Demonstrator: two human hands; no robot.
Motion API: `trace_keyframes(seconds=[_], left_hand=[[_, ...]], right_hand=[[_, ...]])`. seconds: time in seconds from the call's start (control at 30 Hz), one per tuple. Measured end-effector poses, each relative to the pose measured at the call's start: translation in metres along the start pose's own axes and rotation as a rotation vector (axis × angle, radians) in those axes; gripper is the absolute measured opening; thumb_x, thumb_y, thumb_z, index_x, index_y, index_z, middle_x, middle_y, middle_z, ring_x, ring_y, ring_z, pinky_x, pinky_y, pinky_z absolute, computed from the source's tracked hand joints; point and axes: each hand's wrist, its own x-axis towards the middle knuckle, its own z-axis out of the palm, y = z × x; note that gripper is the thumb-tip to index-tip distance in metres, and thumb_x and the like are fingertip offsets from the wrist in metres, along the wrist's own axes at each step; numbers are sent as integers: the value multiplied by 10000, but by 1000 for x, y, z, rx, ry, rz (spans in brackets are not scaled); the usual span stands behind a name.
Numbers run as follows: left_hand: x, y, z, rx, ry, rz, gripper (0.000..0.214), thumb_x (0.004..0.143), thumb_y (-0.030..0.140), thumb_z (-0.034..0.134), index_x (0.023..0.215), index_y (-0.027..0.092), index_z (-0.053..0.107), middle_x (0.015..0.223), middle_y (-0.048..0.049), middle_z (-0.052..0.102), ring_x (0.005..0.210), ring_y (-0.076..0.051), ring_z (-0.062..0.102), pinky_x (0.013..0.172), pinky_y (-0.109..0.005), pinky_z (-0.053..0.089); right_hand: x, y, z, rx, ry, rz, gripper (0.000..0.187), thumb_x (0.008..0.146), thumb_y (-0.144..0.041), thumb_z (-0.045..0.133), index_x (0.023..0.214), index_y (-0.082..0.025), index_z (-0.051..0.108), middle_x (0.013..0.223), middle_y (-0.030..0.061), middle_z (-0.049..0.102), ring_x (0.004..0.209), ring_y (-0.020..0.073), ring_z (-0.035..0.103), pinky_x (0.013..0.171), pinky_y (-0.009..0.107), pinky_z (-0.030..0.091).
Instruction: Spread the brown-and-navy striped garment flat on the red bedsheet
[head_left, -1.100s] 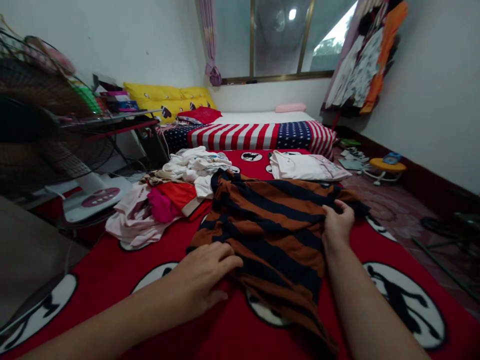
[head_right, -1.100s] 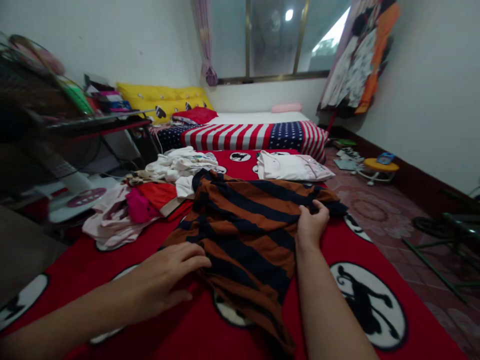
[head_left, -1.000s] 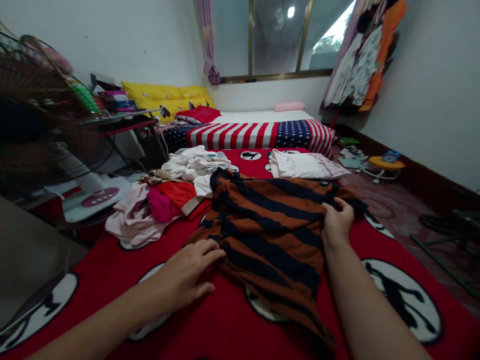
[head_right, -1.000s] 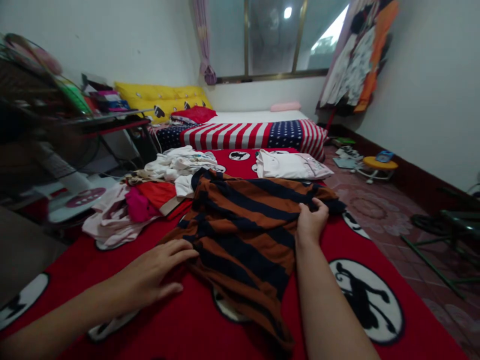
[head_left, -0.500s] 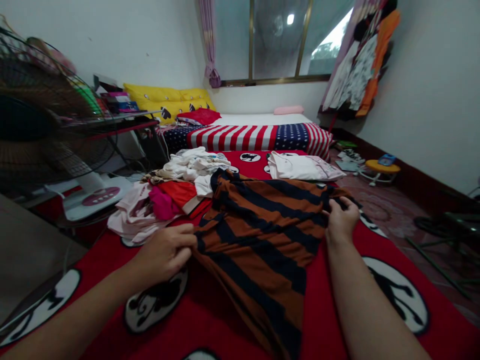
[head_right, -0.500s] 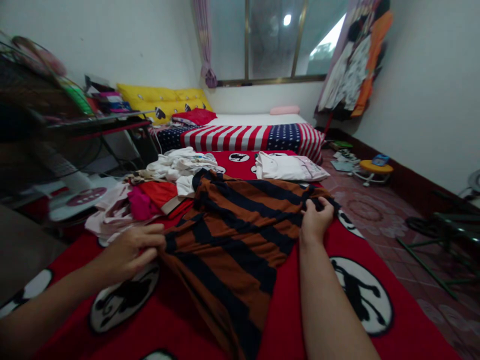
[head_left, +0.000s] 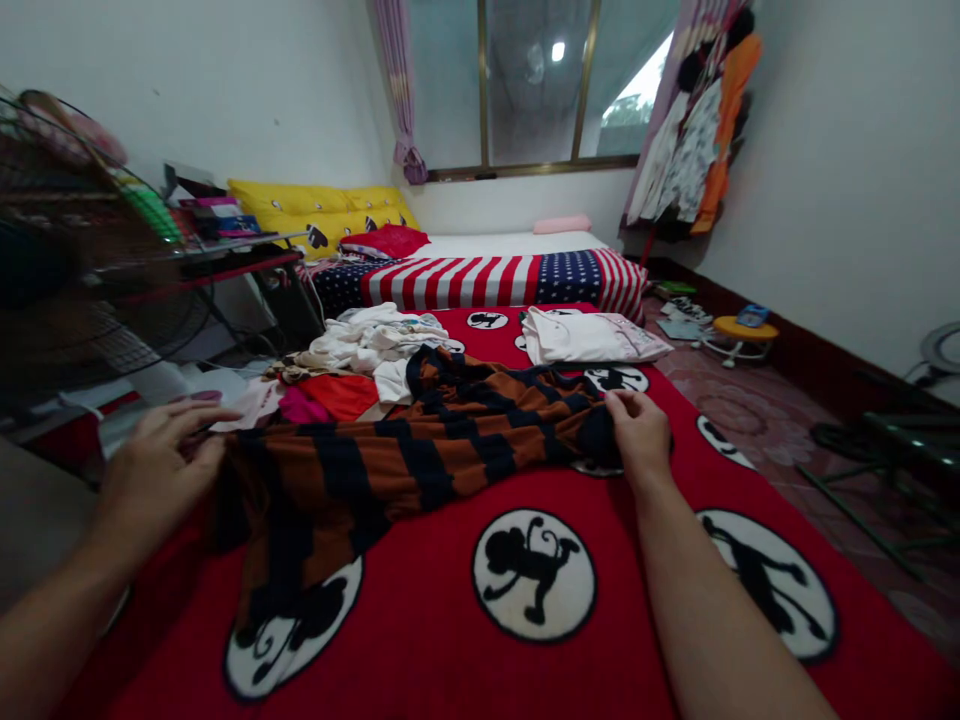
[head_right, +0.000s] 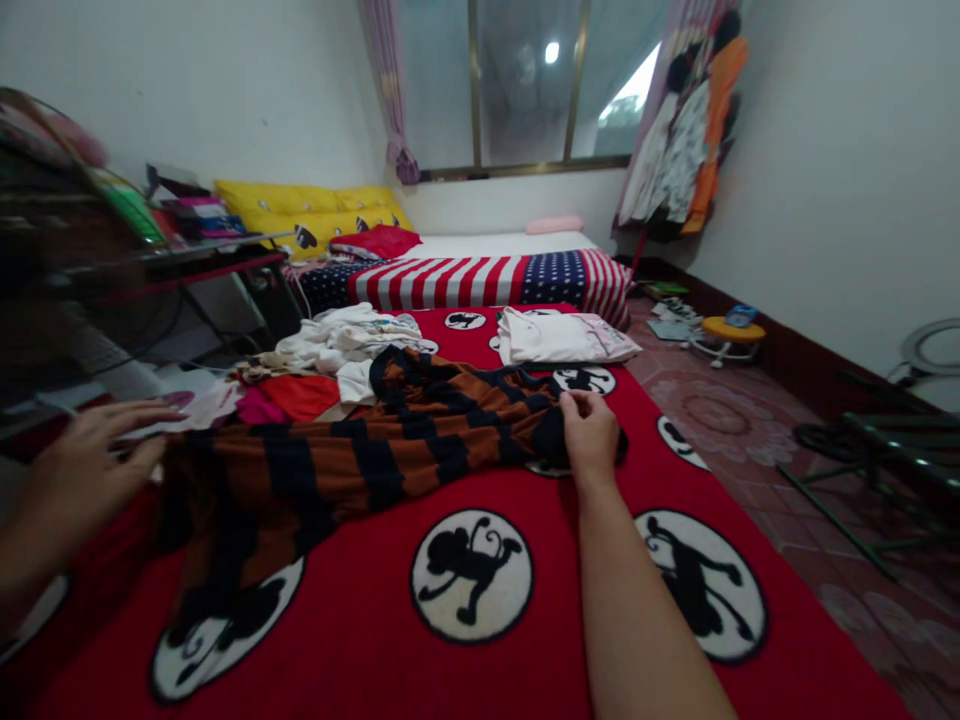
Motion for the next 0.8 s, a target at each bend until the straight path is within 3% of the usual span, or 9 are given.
trace_keyframes(seconds=[0.03, 0.13, 0.23, 0.3, 0.37, 0.5, 0.6, 0.7, 0.8], left_hand=[[-8, 18, 4, -32, -41, 28, 302, 846, 390, 421, 988, 215, 622, 1127, -36, 635, 1128, -286, 557, 987, -434, 443], [-36, 72, 19, -193, -346, 200, 301, 856, 452, 497, 976, 244, 678, 1023, -11, 692, 950, -208, 647, 871, -304, 508], [-59, 102, 37, -103, -544, 312, 420, 812, 460, 593, 1185, 272, 639, 1205, -43, 631, 1058, -237, 619, 904, -323, 506], [-67, 108, 48, -43, -555, 316, 481, 819, 421, 594, 1270, 251, 588, 1256, -75, 591, 1113, -255, 586, 916, -348, 505], [-69, 108, 55, -23, -542, 310, 415, 862, 364, 546, 1253, 231, 596, 1221, -86, 592, 1113, -248, 573, 905, -350, 506], [-63, 107, 62, -26, -524, 321, 280, 896, 263, 496, 1129, 235, 648, 1117, -70, 608, 1033, -223, 582, 876, -339, 493], [-55, 109, 62, -50, -543, 351, 242, 901, 200, 453, 1001, 227, 672, 1022, -61, 622, 964, -212, 583, 846, -328, 471], [-47, 109, 50, -184, -590, 366, 210, 884, 174, 434, 885, 197, 643, 1006, -60, 620, 959, -204, 573, 854, -305, 446], [-41, 104, 20, -384, -745, 331, 165, 880, 226, 437, 872, 193, 598, 982, -35, 630, 930, -182, 578, 843, -256, 438]], right_hand=[[-2, -3, -1, -97, -29, -35, 409, 732, -516, 593, 904, -162, 704, 805, 80, 691, 753, 217, 625, 711, 323, 463], [-7, -15, -9, -349, -209, -87, 455, 710, -587, 625, 952, -212, 713, 857, 68, 698, 803, 240, 634, 711, 329, 454], [-11, -21, -17, -497, -509, -174, 560, 604, -543, 751, 1075, -246, 695, 997, 63, 664, 898, 247, 627, 730, 309, 460], [-14, -22, -21, -571, -646, -241, 617, 561, -425, 811, 1136, -244, 679, 1078, 70, 612, 949, 240, 615, 765, 291, 460], [-16, -22, -21, -637, -688, -272, 547, 595, -316, 796, 1125, -238, 688, 1089, 69, 578, 953, 226, 611, 779, 278, 454], [-20, -26, -13, -732, -599, -230, 260, 744, -260, 662, 992, -236, 736, 1017, 66, 592, 936, 220, 613, 751, 281, 442], [-22, -34, -14, -742, -558, -218, 236, 764, -272, 632, 966, -220, 742, 998, 78, 621, 939, 239, 613, 738, 295, 440], [-24, -50, -32, -646, -567, -255, 227, 734, -269, 633, 928, -206, 732, 969, 69, 644, 900, 225, 619, 724, 288, 445], [-31, -74, -67, -487, -658, -320, 167, 722, -281, 611, 837, -209, 710, 899, 42, 657, 825, 193, 625, 735, 274, 457]])
